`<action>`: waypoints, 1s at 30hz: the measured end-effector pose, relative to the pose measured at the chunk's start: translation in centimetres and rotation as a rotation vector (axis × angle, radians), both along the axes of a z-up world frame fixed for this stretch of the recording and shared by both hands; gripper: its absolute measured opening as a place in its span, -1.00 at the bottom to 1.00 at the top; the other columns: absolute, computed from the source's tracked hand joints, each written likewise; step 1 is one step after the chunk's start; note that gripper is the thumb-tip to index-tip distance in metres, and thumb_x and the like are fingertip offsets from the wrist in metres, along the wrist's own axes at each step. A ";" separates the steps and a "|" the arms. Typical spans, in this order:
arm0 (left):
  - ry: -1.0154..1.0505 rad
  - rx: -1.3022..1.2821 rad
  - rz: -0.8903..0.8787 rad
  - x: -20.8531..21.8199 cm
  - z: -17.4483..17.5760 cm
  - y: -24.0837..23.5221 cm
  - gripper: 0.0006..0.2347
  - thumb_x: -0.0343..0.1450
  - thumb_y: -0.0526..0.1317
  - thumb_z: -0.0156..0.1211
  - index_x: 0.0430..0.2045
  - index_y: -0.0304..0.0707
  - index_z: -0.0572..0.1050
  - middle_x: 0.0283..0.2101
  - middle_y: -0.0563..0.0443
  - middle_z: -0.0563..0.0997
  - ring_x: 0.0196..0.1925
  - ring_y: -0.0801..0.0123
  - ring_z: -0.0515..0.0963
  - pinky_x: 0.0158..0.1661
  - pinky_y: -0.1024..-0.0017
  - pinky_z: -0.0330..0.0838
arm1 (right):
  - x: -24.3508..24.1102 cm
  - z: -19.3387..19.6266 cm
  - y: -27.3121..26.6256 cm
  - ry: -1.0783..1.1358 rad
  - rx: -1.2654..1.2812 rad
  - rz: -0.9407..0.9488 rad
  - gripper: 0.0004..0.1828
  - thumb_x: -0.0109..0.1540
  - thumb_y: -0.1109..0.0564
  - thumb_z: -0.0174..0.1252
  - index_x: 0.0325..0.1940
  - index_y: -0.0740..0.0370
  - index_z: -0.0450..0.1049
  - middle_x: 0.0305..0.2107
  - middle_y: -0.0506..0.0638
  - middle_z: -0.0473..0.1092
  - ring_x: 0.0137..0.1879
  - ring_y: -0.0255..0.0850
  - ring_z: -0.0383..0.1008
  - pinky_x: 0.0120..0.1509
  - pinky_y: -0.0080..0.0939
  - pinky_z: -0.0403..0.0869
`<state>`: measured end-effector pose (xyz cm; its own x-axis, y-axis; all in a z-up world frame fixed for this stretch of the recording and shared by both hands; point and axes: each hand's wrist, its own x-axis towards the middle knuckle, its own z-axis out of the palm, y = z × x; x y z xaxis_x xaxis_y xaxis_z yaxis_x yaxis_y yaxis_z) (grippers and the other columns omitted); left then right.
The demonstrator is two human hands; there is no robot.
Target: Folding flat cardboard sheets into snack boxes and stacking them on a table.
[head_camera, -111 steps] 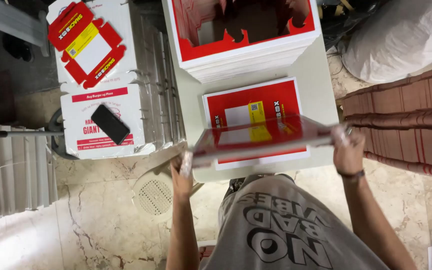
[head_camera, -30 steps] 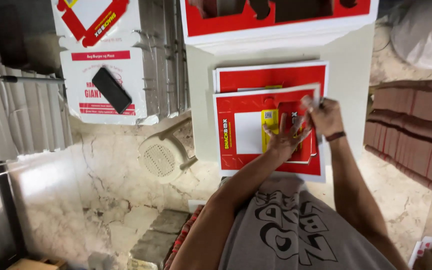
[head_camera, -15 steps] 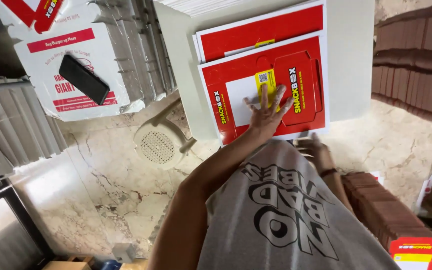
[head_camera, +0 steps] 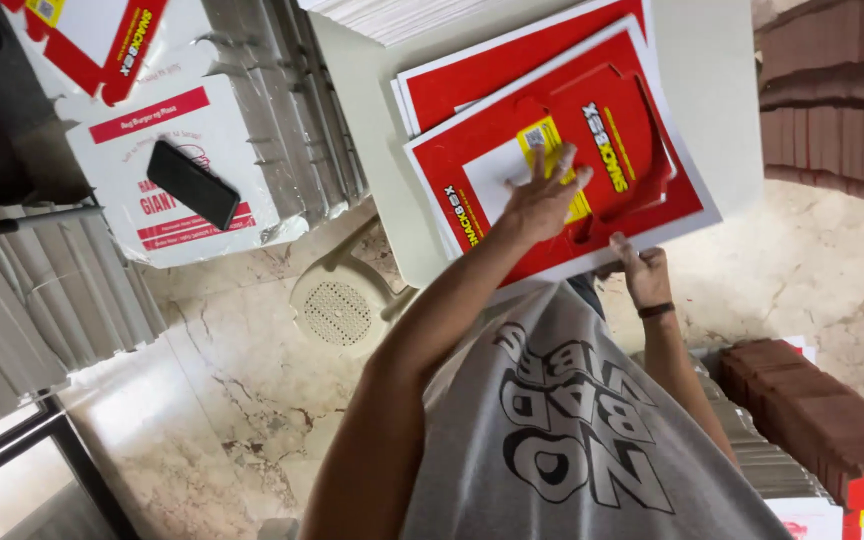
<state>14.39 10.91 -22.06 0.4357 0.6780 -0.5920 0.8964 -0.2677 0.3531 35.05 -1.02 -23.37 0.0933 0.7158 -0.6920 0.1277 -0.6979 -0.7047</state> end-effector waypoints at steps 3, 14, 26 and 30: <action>0.032 0.017 -0.034 -1.2 2.9 -1.6 -0.21 0.40 -0.09 0.38 0.50 0.13 -0.02 0.57 -0.28 -0.21 0.54 -0.51 -0.21 0.06 -0.50 0.38 | 0.0 -3.3 -0.1 0.195 -0.135 -0.033 -0.38 0.30 -0.22 0.37 -0.14 0.52 0.54 -0.37 0.41 0.49 -0.19 0.20 0.59 -0.06 0.31 0.59; 0.242 0.129 -0.114 -1.9 7.5 -3.1 -0.18 0.45 -0.11 0.29 0.51 0.32 -0.22 0.57 -0.26 -0.45 0.51 -0.62 -0.37 -0.04 -0.38 0.49 | -4.7 1.1 0.0 0.042 0.234 0.213 -0.54 0.29 -0.06 0.35 -0.03 0.46 0.58 -0.27 0.33 0.52 -0.10 0.01 0.54 0.11 0.21 0.52; 0.138 0.025 0.093 -4.8 5.9 -5.5 -0.16 0.37 0.18 0.35 0.50 0.03 -0.02 0.54 -0.39 -0.23 0.53 -0.49 -0.22 0.22 -0.61 0.00 | -2.7 1.9 1.6 0.240 -0.188 0.108 -0.32 0.32 -0.24 0.24 -0.31 0.58 0.50 -0.43 0.47 0.46 -0.25 0.30 0.58 -0.08 0.31 0.59; 0.225 -0.061 0.154 -2.2 2.2 -6.3 0.10 0.31 0.12 0.50 0.52 0.01 -0.39 0.51 -0.50 -0.54 0.44 -0.75 -0.47 0.03 -0.85 -0.21 | -3.8 -6.3 -2.9 0.188 -0.208 0.046 -0.16 0.27 -0.24 0.40 0.30 0.49 0.29 -0.09 0.45 0.40 -0.22 0.30 0.57 -0.18 0.19 0.67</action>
<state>12.18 4.62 -19.85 0.1836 0.6861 -0.7040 0.9826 -0.1071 0.1520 31.20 -3.96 -29.67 -0.0799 0.5575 -0.8263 0.0430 -0.8263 -0.5616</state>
